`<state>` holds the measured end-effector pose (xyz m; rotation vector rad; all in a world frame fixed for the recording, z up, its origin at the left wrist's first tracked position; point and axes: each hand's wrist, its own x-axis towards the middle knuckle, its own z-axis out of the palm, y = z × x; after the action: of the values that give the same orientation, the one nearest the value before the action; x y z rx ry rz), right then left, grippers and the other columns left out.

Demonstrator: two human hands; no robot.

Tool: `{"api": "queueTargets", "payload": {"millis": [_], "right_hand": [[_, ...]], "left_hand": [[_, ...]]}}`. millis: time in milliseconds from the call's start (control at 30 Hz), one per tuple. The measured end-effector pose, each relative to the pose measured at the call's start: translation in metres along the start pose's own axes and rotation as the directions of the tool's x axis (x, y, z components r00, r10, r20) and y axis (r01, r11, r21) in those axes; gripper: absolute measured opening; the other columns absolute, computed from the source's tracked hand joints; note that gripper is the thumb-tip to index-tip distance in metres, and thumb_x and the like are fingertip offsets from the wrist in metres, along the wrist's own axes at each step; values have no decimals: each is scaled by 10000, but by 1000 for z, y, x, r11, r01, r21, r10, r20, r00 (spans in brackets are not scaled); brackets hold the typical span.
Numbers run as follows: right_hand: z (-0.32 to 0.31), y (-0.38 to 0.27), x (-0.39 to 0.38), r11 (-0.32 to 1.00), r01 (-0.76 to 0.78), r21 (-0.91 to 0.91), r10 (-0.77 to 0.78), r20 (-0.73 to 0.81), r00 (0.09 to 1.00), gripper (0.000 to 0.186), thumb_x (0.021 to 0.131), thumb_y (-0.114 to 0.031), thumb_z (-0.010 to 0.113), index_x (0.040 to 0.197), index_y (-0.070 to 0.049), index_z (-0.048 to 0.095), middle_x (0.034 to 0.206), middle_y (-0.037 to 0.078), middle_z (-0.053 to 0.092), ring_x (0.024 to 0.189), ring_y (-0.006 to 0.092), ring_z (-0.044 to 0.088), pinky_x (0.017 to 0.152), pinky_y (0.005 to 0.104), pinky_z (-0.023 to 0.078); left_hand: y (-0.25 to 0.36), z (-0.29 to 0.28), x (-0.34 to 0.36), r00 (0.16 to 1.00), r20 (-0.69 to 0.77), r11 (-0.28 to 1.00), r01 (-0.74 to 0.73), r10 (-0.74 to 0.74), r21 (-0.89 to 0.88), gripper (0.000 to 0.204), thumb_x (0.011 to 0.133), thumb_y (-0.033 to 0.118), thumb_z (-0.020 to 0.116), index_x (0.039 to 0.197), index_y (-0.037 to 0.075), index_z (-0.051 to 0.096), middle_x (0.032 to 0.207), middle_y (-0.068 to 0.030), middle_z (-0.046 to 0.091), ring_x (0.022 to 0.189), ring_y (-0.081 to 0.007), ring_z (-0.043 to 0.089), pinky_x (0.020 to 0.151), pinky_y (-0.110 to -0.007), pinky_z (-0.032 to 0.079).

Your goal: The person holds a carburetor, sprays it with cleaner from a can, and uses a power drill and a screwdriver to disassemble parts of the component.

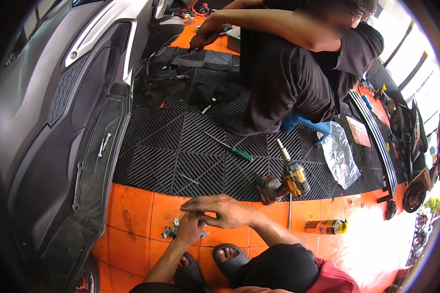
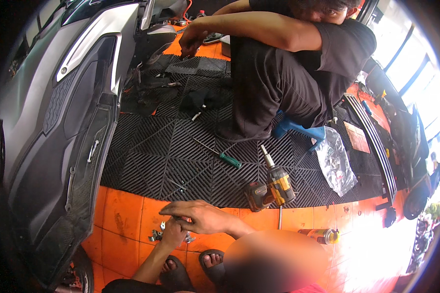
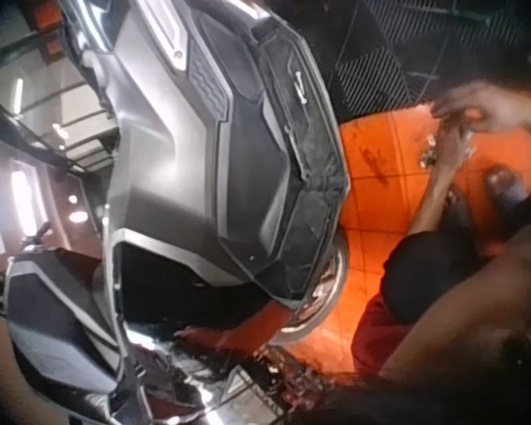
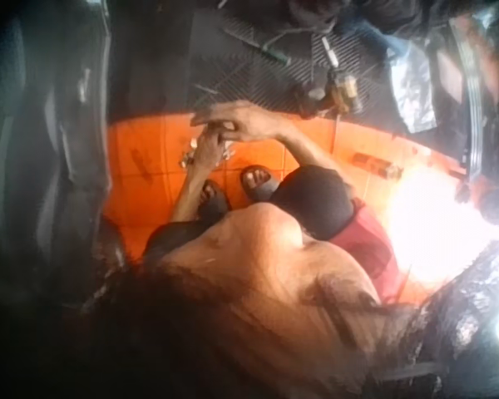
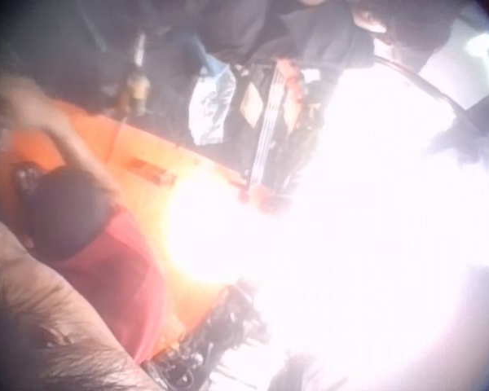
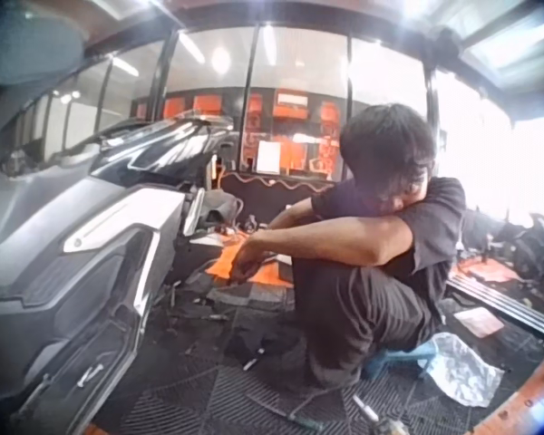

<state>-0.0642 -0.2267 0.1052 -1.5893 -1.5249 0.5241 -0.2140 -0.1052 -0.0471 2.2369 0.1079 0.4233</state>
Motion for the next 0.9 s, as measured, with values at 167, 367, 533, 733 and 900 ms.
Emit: {"api": "queueTargets", "payload": {"millis": [167, 367, 533, 733, 900], "right_hand": [[0, -15, 4, 964, -208, -164, 213, 9, 977, 449, 864, -108, 699, 1307, -66, 641, 1182, 129, 684, 1010, 336, 696, 836, 422, 573], [-2, -10, 1, 998, 59, -38, -61, -64, 996, 412, 856, -32, 701, 1265, -57, 652, 1190, 137, 686, 1012, 337, 702, 827, 399, 599], [-4, -6, -9, 994, -106, 33, 106, 9, 994, 438, 847, 31, 683, 1276, -38, 631, 1209, 150, 677, 1024, 351, 697, 855, 417, 594], [-2, -7, -14, 991, -131, 5, 131, -51, 990, 456, 863, -2, 683, 1312, -40, 610, 1192, 134, 678, 973, 328, 701, 795, 411, 581], [-3, -10, -28, 969, -226, 96, 231, -48, 972, 451, 873, -8, 705, 1312, -25, 605, 1206, 139, 681, 1051, 310, 695, 877, 404, 581]], "left_hand": [[-3, -5, -7, 999, 37, 999, 10, -12, 52, 183, 880, 109, 687, 1039, 19, 687, 948, -173, 673, 936, -395, 605, 863, -501, 477], [1, 5, -8, 989, -134, 997, -52, 60, 65, 213, 891, 147, 683, 1076, 42, 690, 1040, -147, 657, 994, -392, 591, 906, -502, 447], [8, 1, -3, 992, -103, 986, -50, 67, 158, 256, 893, 212, 698, 1091, 50, 690, 1056, -137, 659, 1052, -376, 601, 901, -493, 457], [-6, -1, -9, 991, 124, 998, 33, -40, 60, 422, 902, 260, 727, 1226, 9, 625, 1227, -209, 608, 1149, -430, 563, 941, -518, 450], [6, -17, -13, 976, 214, 991, 24, -52, 132, 791, 853, 390, 769, 1427, -33, 426, 1399, -250, 509, 1323, -413, 472, 1106, -531, 367]]}}
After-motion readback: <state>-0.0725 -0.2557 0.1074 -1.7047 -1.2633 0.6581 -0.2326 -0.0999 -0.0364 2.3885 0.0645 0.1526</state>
